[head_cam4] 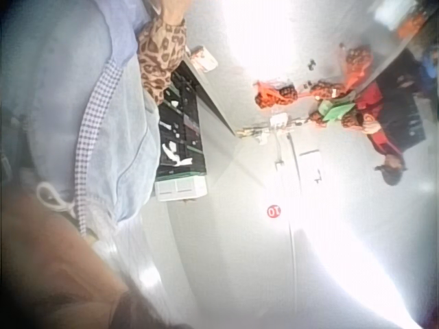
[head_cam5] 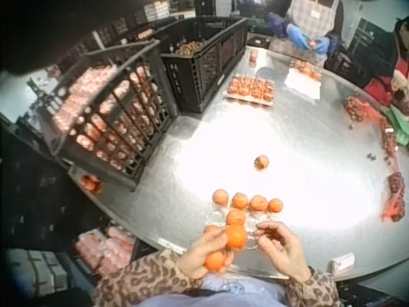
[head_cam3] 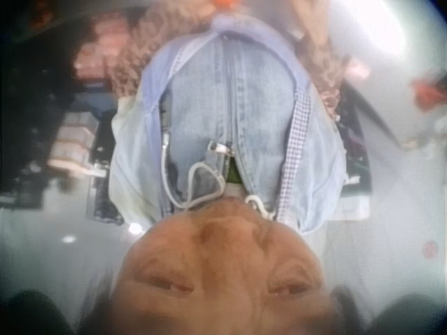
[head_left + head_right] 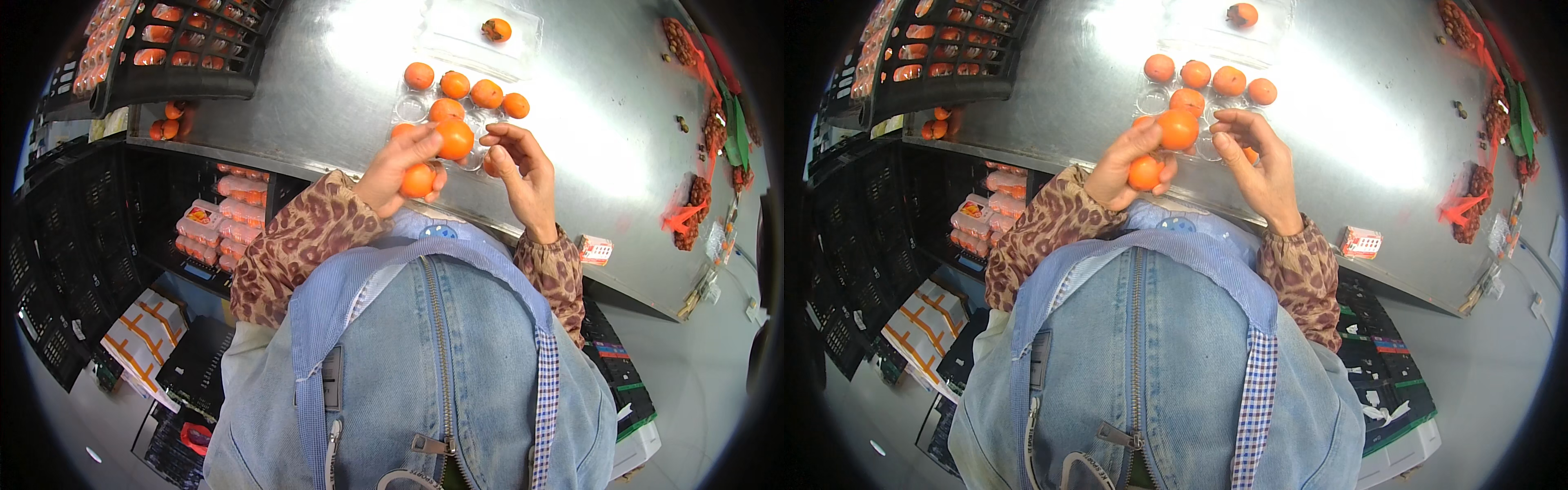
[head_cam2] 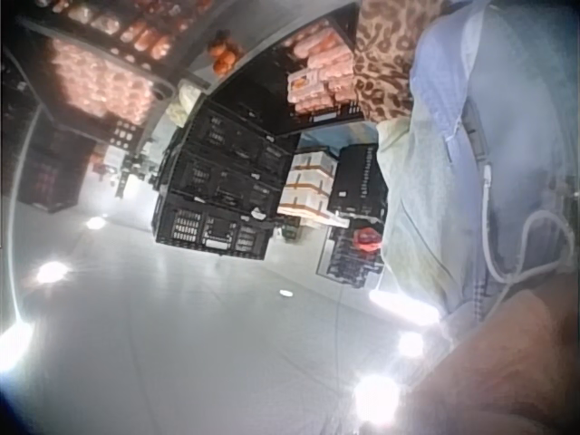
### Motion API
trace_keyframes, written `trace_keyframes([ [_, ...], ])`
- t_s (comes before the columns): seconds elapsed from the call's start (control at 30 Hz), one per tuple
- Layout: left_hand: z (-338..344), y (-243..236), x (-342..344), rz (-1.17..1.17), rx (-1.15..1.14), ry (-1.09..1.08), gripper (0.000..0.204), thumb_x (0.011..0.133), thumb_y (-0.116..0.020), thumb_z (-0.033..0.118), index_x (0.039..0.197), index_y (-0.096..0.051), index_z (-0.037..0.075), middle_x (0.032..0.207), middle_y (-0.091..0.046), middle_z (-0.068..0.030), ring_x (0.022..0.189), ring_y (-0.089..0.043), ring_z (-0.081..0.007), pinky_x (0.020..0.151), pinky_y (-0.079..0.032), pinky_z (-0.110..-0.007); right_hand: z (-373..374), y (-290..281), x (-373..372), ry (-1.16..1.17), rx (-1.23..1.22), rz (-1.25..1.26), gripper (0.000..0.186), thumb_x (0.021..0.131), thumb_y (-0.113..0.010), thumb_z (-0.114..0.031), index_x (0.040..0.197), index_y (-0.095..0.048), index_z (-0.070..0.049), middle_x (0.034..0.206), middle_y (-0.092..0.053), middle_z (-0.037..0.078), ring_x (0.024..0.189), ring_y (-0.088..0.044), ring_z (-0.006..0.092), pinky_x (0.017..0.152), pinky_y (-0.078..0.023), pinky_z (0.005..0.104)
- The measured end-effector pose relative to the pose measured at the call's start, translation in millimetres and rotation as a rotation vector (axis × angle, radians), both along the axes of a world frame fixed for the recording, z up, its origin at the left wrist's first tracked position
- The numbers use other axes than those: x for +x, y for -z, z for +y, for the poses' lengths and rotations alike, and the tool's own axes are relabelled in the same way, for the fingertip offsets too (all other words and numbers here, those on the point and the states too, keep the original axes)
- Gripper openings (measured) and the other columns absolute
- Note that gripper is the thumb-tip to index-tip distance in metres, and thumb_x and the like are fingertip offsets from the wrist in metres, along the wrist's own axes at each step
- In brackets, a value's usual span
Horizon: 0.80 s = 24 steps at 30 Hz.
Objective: The person places longan fruits into red mesh bags and ties them on a stainless steel table. They then move to a crate, remove a plastic tray of persimmons, and arrange the persimmons into a clear plastic container on the table.
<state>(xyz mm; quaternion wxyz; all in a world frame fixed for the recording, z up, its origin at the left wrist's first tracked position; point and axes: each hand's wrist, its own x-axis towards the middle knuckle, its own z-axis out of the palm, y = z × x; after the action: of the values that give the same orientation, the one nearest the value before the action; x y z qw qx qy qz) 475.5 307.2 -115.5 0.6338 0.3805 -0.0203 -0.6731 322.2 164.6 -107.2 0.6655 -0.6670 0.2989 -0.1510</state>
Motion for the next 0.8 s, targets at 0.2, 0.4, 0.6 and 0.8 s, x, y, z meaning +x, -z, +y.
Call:
trace_keyframes([
  [0.2,-3,3,-9,-0.618,-0.057,-0.11,0.047,0.079,-0.071,-0.001,0.12,-0.049,0.006,0.116,-0.058,-0.0104,0.084,-0.059,-0.009,0.062,-0.048,-0.022,-2,1,1,-0.082,0.107,0.108,0.032,0.095,-0.059,-0.019,0.121,-0.055,0.0,0.108,-0.062,0.006,0.095,-0.058,0.0101,0.082,-0.047,0.0232],
  [0.4,-4,11,-11,-0.738,-0.131,-0.149,0.05,0.075,-0.073,-0.003,0.119,-0.051,0.007,0.121,-0.056,-0.0085,0.103,-0.057,-0.0112,0.076,-0.047,-0.022,4,3,6,-0.074,0.092,0.045,0.036,0.09,-0.067,-0.022,0.115,-0.059,0.001,0.1,-0.066,0.006,0.087,-0.06,0.0094,0.076,-0.048,0.0245],
  [0.6,-5,10,-15,-0.869,-0.072,-0.054,0.047,0.075,-0.075,-0.001,0.117,-0.053,0.006,0.113,-0.06,-0.0075,0.098,-0.059,-0.0111,0.075,-0.048,-0.022,9,2,11,-0.106,-0.087,0.044,0.036,0.086,-0.071,-0.025,0.109,-0.062,0.001,0.09,-0.067,0.005,0.079,-0.06,0.0092,0.069,-0.047,0.0233],
  [0.8,-4,8,-12,-0.596,-0.073,-0.021,0.05,0.078,-0.073,0.0,0.122,-0.05,0.006,0.11,-0.061,-0.0082,0.092,-0.06,-0.0099,0.07,-0.048,-0.02,8,5,11,-0.11,0.039,0.113,0.033,0.091,-0.065,-0.03,0.103,-0.062,0.001,0.085,-0.065,0.005,0.074,-0.058,0.009,0.067,-0.046,0.0233],
])
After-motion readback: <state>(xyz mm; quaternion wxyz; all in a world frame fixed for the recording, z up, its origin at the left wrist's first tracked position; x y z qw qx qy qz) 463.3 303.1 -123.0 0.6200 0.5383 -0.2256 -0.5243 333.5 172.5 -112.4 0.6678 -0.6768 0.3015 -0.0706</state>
